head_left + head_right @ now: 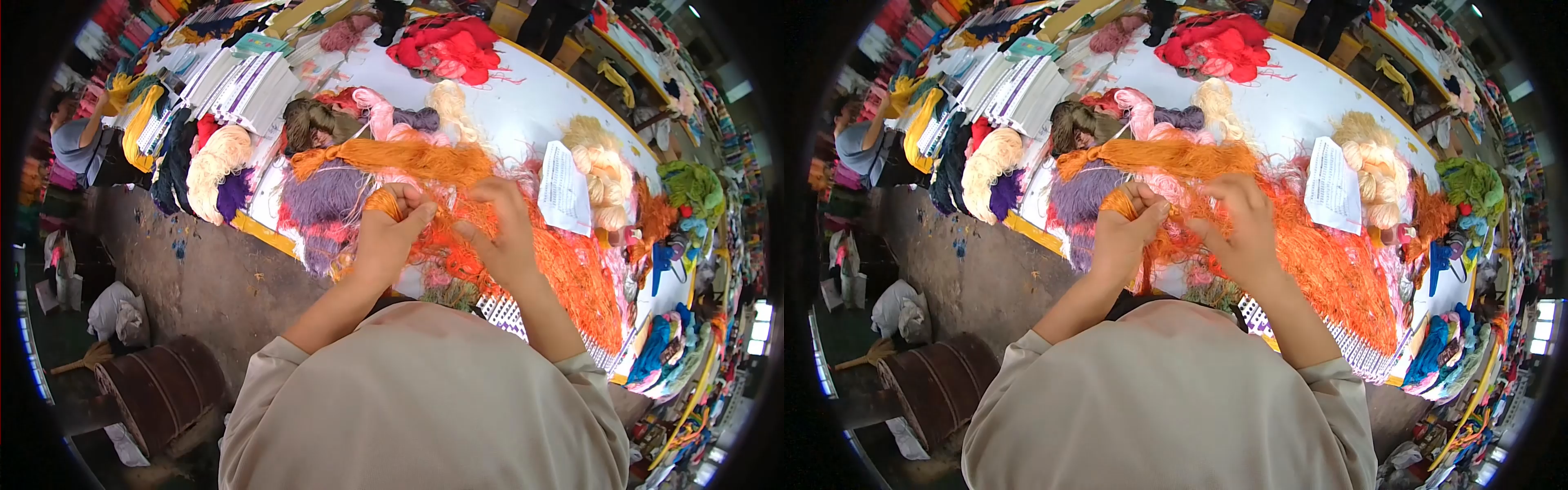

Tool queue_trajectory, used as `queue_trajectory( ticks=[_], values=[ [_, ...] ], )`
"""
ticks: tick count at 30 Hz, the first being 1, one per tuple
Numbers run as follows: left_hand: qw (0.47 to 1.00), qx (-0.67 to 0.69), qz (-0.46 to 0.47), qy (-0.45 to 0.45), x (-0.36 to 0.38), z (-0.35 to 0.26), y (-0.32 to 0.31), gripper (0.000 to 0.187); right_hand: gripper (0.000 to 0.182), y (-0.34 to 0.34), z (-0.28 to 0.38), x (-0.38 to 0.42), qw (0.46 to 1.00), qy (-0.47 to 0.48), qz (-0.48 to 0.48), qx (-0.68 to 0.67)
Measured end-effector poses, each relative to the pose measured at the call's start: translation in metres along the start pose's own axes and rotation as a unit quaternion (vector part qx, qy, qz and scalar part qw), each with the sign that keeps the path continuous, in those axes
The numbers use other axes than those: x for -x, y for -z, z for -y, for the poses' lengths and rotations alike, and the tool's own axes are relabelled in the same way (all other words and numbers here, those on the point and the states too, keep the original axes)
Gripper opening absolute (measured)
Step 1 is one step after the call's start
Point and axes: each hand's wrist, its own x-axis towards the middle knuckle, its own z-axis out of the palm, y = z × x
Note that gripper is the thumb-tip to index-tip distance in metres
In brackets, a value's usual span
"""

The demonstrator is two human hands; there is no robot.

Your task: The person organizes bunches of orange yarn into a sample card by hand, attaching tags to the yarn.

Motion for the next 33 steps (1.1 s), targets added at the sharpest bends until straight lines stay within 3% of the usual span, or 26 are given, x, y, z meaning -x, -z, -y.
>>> queue_trajectory(
  ticks=[2,8,21,27,29,31,32,33],
  values=[
    [1.0,-0.014,-0.003,0.005,0.002,-0.001,-0.003,0.016,0.031,0.002,0.005,0.0,0.982,0.114,0.055,0.137],
    [1.0,-0.005,-0.003,-0.017,0.005,0.004,-0.007,0.017,0.027,-0.007,0.008,0.002,0.968,0.139,0.063,0.198],
    [0.999,-0.022,0.016,-0.02,0.003,0.008,-0.007,0.017,0.02,-0.011,0.005,0.007,0.976,0.116,0.051,0.176],
    [0.998,-0.046,0.028,-0.013,0.004,0.008,-0.003,0.016,0.015,-0.006,0.008,0.006,0.99,0.05,0.079,0.109],
    [0.997,-0.066,0.036,-0.012,0.003,0.01,-0.003,0.016,0.011,-0.007,-0.003,0.007,0.981,-0.081,0.109,-0.137],
    [0.993,-0.078,0.035,-0.077,0.003,0.011,-0.008,0.016,0.01,-0.011,-0.005,0.011,0.981,-0.073,0.094,-0.151],
    [0.993,-0.077,0.034,-0.077,0.003,0.008,-0.009,0.016,0.009,-0.013,-0.006,0.013,0.981,-0.065,0.081,-0.164],
    [0.999,-0.027,0.006,-0.017,0.005,-0.001,-0.011,0.017,0.009,-0.014,-0.009,0.016,0.981,-0.064,0.082,-0.165]
  ],
)
